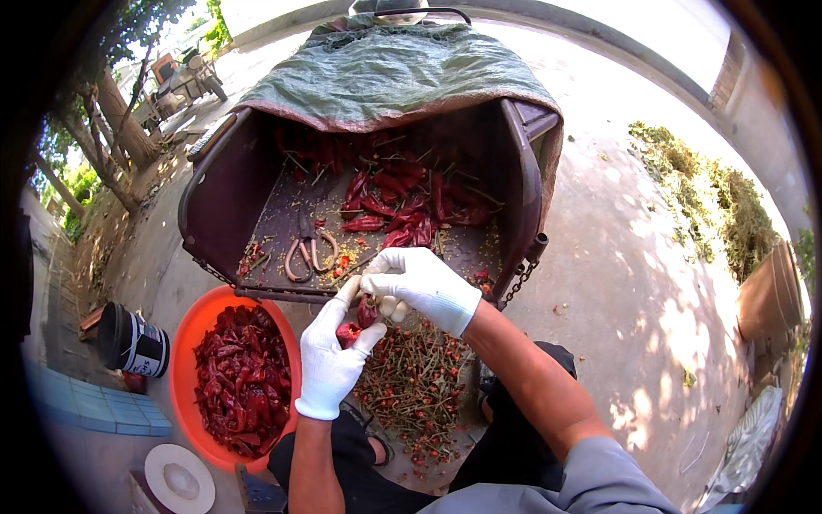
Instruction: The person is manually removing the stems and seeds from dried red peppers by hand. They place the processed peppers into an orange bucket.
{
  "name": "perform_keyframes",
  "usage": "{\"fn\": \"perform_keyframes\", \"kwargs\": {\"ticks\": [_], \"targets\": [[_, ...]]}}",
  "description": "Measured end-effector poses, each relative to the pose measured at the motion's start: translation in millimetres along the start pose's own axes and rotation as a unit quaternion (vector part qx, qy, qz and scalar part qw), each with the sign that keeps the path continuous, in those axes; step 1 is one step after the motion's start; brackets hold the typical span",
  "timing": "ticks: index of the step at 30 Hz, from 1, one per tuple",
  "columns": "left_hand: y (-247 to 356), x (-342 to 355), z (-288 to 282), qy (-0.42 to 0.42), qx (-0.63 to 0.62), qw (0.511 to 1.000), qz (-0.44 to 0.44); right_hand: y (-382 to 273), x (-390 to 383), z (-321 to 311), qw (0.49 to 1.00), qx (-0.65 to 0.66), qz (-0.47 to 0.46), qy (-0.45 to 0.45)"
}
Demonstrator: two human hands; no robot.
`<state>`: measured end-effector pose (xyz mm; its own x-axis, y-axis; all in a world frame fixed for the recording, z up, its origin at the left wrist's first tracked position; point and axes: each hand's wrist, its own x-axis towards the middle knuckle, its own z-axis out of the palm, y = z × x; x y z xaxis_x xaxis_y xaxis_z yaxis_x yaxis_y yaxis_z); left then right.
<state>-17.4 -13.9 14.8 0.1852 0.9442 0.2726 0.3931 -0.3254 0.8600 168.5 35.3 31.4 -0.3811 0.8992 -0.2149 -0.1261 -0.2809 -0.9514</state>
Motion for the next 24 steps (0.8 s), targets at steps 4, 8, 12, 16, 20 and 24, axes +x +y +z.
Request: {"fn": "perform_keyframes", "kwargs": {"ticks": [4,8,12,16,20,24], "targets": [[-5.6,1.0,-1.0,0.02,-0.013,1.0,-0.014,11.4,5.0,8.5,0.965,-0.218,-0.134,0.062],[-10.5,3.3,-6.0,0.053,0.06,0.997,-0.004,5.7,-4.3,15.1,0.973,-0.143,-0.18,0.005],[-1.9,-0.8,-2.8,0.091,0.115,0.989,-0.025,9.9,-11.5,22.4,0.964,-0.207,-0.162,0.043],[-2.4,-3.2,0.3,0.085,0.106,0.988,-0.07,22.0,-9.4,25.9,0.953,-0.207,-0.204,0.086],[-3.0,-1.7,-5.7,0.016,0.031,0.994,-0.105,18.8,-12.6,21.1,0.944,-0.24,-0.216,0.075],[-8.0,-6.9,-7.2,-0.002,0.076,0.991,-0.107,18.6,-13.7,21.7,0.91,-0.302,-0.278,0.057]]}}
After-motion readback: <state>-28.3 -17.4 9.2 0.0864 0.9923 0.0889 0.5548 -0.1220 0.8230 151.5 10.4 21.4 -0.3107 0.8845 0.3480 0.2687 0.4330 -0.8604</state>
